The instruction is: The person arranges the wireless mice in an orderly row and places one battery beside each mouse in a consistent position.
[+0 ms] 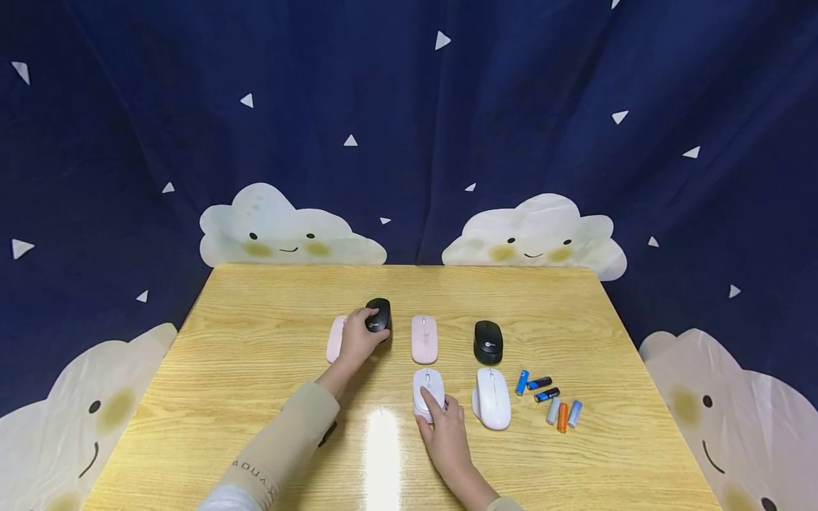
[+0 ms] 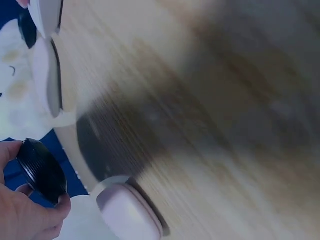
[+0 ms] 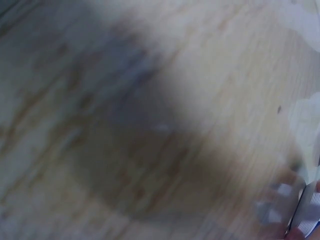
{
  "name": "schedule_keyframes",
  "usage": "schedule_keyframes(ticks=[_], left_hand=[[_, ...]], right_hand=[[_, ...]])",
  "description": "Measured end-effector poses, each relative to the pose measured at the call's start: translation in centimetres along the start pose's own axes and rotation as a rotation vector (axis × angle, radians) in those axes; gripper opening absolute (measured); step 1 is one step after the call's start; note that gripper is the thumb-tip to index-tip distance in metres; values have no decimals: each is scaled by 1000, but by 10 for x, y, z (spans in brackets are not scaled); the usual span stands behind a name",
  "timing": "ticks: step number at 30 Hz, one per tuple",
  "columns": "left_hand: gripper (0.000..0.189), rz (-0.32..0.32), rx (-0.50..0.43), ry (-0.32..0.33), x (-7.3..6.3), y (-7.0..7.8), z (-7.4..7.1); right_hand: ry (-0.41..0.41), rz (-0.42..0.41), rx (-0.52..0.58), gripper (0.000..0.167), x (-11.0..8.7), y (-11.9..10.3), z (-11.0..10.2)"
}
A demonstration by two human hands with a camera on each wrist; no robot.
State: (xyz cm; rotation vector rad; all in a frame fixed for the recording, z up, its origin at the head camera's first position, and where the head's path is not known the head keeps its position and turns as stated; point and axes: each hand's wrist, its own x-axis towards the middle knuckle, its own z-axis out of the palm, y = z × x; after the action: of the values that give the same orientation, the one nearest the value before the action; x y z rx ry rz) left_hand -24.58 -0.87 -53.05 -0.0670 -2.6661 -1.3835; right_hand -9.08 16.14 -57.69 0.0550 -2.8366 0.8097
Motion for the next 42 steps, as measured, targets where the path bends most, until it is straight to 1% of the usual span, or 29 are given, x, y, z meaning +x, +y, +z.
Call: schedule_keyframes(ticks=[7, 11, 14, 17, 20, 24, 27, 31, 37, 42], left_hand=[[46, 13, -12, 38, -33, -4, -22], [44, 50, -22, 85, -52, -8, -34], [44, 74, -28, 99, -66, -11, -41], [45, 65, -22, 100, -79, -15, -48], [45, 44, 6, 98, -92, -22, -52], [45, 25, 27, 98, -106, -30, -57], [45, 20, 35, 107, -112, -34, -59], [45, 16, 63, 107, -118, -39, -60], [44, 15, 108, 87, -121, -42, -60], [43, 6, 130, 70, -123, -45, -58]], right_hand=[[-11, 5, -1, 49, 1, 0, -1], [-2, -4, -1, 49, 1, 0, 0], [11, -3, 1, 49, 0, 0, 0], [11, 0, 5, 49, 0, 0, 0], [-3, 8, 7, 49, -1, 0, 0], [-14, 14, 5, 49, -1, 0, 0], [-10, 8, -1, 49, -1, 0, 0], [-7, 6, -3, 49, 0, 0, 0], [-32, 45, -2, 49, 1, 0, 0], [-27, 37, 6, 49, 0, -1, -1]])
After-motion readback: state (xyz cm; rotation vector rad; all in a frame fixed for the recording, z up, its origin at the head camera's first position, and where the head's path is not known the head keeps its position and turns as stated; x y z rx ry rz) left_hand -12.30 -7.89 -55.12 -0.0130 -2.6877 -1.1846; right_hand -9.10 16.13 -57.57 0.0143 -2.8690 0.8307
